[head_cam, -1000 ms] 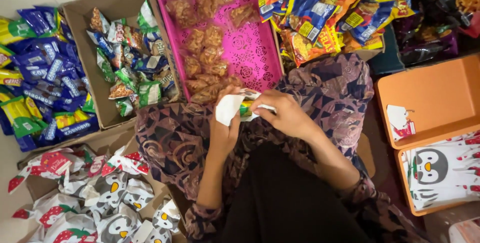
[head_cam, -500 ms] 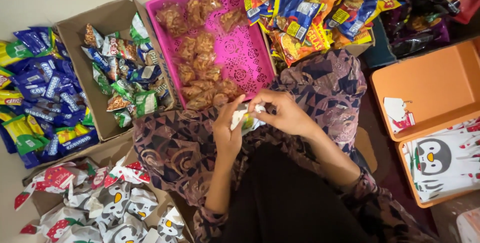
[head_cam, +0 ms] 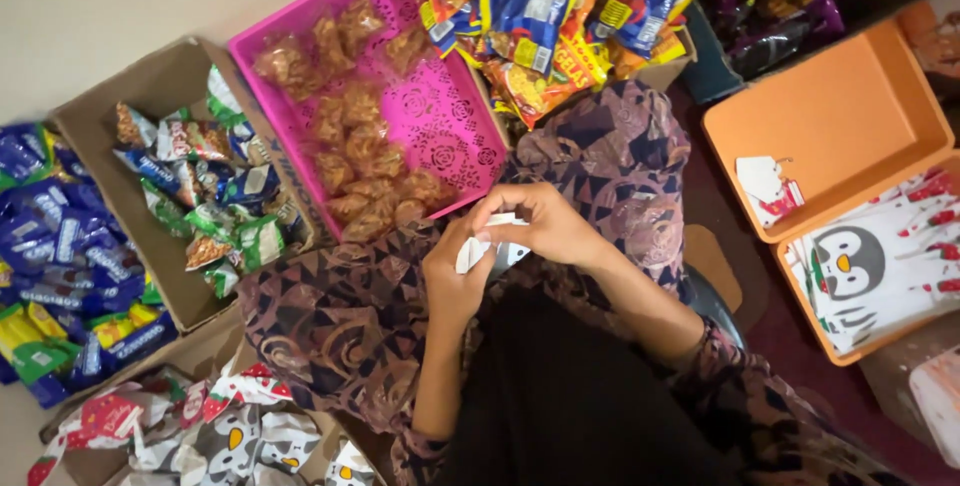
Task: Packing individual snack items into small decorative white bags while sitting on the floor.
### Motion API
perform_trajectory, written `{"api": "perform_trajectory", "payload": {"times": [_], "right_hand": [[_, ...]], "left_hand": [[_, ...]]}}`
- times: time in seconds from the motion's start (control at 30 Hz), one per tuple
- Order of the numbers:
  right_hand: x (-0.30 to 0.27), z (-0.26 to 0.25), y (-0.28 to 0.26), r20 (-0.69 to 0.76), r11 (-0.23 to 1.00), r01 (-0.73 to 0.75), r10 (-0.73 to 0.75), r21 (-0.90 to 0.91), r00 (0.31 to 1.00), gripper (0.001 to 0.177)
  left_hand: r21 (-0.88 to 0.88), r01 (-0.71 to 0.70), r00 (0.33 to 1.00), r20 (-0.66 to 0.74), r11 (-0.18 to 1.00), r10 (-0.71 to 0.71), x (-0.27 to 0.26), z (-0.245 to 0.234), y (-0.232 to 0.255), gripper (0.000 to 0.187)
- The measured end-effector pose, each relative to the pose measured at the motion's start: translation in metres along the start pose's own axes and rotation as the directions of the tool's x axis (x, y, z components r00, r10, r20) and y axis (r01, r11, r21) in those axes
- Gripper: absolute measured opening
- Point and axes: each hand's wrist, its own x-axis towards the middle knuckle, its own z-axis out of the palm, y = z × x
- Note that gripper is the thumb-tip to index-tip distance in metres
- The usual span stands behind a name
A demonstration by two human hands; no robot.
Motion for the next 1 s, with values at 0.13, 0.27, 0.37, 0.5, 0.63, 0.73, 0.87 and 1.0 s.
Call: {"api": "perform_trajectory", "payload": {"times": [0.13, 0.27, 0.37, 0.5, 0.63, 0.73, 0.87, 1.0], "right_hand": [[-0.006, -0.019, 0.002, -0.153, 1.000, -0.006, 0.001, -0.030, 0.988, 0.015], [-0.018, -0.040, -0.026, -0.232, 0.939, 0.066, -0.151, -0.338, 0.961, 0.015], [-0.028, -0.062, -0.039, -0.295, 0.890, 0.093, -0.245, -0.447, 0.924, 0.023], [-0.054, -0.130, -0.034, -0.456, 0.953, 0.061, -0.197, -0.297, 0.868, 0.025], [-0.096, -0.225, 0.026, -0.719, 0.922, -0.125, -0.194, -0.365, 0.667, 0.020], [-0.147, -0.291, 0.087, -0.829, 0.848, -0.302, -0.246, -0.435, 0.503, 0.020], [-0.207, -0.340, 0.154, -0.958, 0.591, -0.766, -0.039, -0.252, 0.285, 0.028], [-0.222, -0.355, 0.179, -0.974, 0.425, -0.876, -0.069, -0.226, 0.218, 0.050]], "left_hand": [[0.077, -0.003, 0.998, 0.061, 0.997, -0.002, -0.002, 0.001, -0.009, 0.030], [0.396, -0.134, 0.988, 0.129, 0.908, 0.090, -0.004, 0.010, -0.005, 0.024], [0.505, -0.209, 0.976, 0.156, 0.837, 0.149, -0.007, 0.023, -0.007, 0.021], [0.372, -0.136, 0.962, 0.271, 0.918, 0.032, 0.002, 0.036, 0.040, 0.025], [0.318, -0.146, 0.930, 0.367, 0.937, 0.021, 0.001, 0.045, 0.053, 0.028], [0.292, -0.061, 0.905, 0.420, 0.955, -0.071, 0.000, 0.051, 0.067, 0.032], [0.231, -0.033, 0.850, 0.519, 0.972, -0.094, 0.004, 0.062, 0.086, 0.031], [0.202, 0.034, 0.807, 0.572, 0.979, -0.146, 0.006, 0.078, 0.091, 0.027]]}}
